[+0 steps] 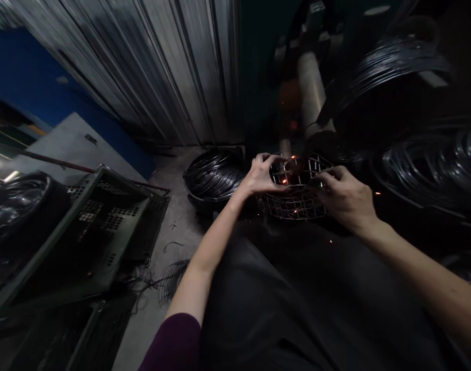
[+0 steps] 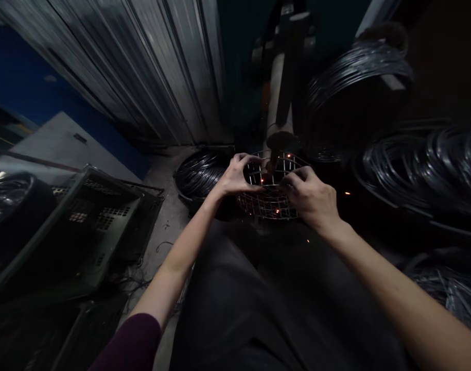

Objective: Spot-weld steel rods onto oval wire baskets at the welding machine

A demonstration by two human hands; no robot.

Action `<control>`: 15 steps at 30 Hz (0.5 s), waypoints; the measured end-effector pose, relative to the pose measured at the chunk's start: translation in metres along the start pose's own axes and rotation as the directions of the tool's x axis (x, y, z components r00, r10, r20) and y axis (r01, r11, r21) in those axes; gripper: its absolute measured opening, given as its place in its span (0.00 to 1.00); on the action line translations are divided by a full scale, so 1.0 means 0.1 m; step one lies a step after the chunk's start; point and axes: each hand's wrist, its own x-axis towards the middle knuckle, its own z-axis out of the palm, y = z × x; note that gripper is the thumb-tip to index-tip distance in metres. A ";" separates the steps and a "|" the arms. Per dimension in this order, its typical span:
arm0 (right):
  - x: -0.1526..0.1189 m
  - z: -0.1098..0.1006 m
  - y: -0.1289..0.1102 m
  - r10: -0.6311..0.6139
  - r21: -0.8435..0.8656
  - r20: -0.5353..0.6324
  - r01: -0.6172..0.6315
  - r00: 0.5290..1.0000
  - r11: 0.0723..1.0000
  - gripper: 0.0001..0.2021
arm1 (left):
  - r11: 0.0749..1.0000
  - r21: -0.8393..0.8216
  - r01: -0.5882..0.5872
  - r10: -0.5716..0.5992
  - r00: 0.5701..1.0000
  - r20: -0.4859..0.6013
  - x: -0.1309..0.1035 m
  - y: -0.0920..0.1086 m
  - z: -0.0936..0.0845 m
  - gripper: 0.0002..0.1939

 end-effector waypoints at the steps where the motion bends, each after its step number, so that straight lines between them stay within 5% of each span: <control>1: 0.03 0.01 0.01 0.015 0.012 -0.005 -0.015 1.000 1.000 0.20 | 1.000 -0.003 0.014 -0.014 1.000 0.004 0.03 -0.01 -0.01 0.45; 9: 0.41 -0.04 0.04 0.081 0.033 0.117 -0.085 0.990 0.996 0.16 | 1.000 0.009 0.019 -0.020 0.999 0.035 0.32 -0.10 -0.07 0.43; 15: 0.01 -0.20 0.52 -0.020 0.044 0.022 0.019 1.000 0.999 0.20 | 0.979 -0.199 -0.044 0.047 0.999 0.007 0.18 -0.26 -0.16 0.55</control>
